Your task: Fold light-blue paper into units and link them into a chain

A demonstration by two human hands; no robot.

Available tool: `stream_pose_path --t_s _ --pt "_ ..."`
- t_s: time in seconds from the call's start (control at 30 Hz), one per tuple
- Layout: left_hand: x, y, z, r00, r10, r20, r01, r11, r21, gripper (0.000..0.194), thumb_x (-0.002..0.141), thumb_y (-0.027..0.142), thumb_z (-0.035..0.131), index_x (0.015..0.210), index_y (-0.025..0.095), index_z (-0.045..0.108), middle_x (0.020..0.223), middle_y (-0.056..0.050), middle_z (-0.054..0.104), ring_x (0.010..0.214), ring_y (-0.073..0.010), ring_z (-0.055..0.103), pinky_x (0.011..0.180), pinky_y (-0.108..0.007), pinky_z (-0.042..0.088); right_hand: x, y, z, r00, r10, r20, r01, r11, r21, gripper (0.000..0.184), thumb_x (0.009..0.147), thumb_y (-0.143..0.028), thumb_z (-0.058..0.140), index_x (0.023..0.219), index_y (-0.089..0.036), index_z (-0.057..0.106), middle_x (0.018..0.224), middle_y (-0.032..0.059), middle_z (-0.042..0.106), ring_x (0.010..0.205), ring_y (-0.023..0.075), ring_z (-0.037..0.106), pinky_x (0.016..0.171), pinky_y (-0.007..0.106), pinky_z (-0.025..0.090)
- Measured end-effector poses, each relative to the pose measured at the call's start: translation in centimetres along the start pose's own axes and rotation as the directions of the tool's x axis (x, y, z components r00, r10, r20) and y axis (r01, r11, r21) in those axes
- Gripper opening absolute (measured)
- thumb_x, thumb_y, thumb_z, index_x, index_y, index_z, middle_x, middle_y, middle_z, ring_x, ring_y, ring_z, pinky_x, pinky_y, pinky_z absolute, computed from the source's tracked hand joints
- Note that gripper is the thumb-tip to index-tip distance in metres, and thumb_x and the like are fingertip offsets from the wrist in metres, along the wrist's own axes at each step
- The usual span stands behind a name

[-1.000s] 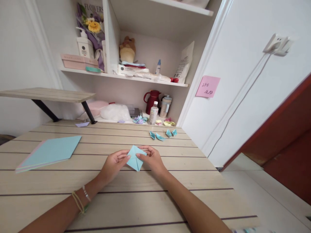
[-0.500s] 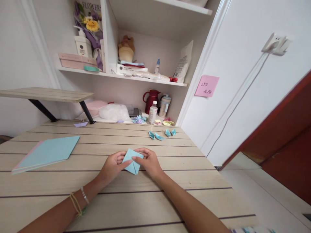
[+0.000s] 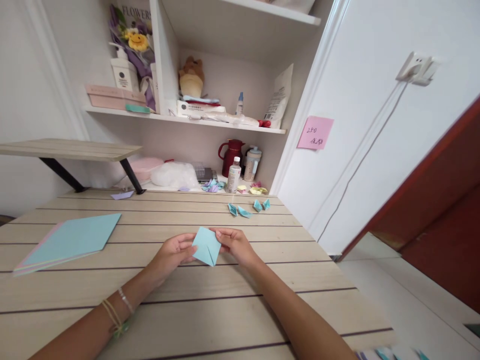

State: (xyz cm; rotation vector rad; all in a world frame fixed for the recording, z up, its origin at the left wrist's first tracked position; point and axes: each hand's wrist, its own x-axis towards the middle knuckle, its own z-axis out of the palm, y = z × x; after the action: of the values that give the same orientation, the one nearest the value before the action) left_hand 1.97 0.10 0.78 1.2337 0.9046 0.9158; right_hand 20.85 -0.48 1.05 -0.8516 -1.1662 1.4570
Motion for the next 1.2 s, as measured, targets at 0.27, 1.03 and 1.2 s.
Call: stream_pose_path --t_s 0.27,1.03,1.2 --pt "0.0 -0.2 0.1 0.999 0.012 -0.043 -0.012 1.0 -0.01 0.038 0.067 0.032 0.068 0.099 0.015 0.06 0.088 -0.009 0.07 0.077 -0.0189 0.066 0.071 -0.028 0.049 0.1 0.0 -0.1 0.998 0.01 -0.055 -0.01 1.0 -0.006 0.043 0.058 -0.045 0.072 0.088 -0.014 0.069 0.075 0.0055 0.068 0.066 0.0149 0.06 0.063 0.029 0.048" --pt "0.3 -0.9 -0.2 0.998 0.007 -0.066 -0.011 0.998 -0.064 0.035 0.07 0.039 0.064 0.092 0.012 0.063 0.077 -0.006 0.068 0.065 -0.0171 0.061 0.058 -0.026 0.046 -0.8 -0.9 -0.5 0.516 -0.493 0.701 0.766 -0.1 -0.635 0.04 0.072 -0.048 0.06 0.102 -0.022 0.061 0.118 0.0061 0.057 0.105 0.0213 0.051 0.092 0.036 0.041" --pt "0.5 -0.8 -0.5 0.999 0.051 0.005 -0.051 0.998 0.026 0.033 0.07 0.038 0.063 0.091 0.012 0.063 0.077 -0.006 0.069 0.064 -0.0162 0.061 0.057 -0.024 0.044 -0.7 -2.0 -1.2 0.534 -0.379 0.755 0.761 -0.174 -0.625 0.019 0.081 -0.035 0.054 0.096 -0.026 0.064 0.115 -0.0004 0.059 0.105 0.0195 0.049 0.09 0.033 0.043"
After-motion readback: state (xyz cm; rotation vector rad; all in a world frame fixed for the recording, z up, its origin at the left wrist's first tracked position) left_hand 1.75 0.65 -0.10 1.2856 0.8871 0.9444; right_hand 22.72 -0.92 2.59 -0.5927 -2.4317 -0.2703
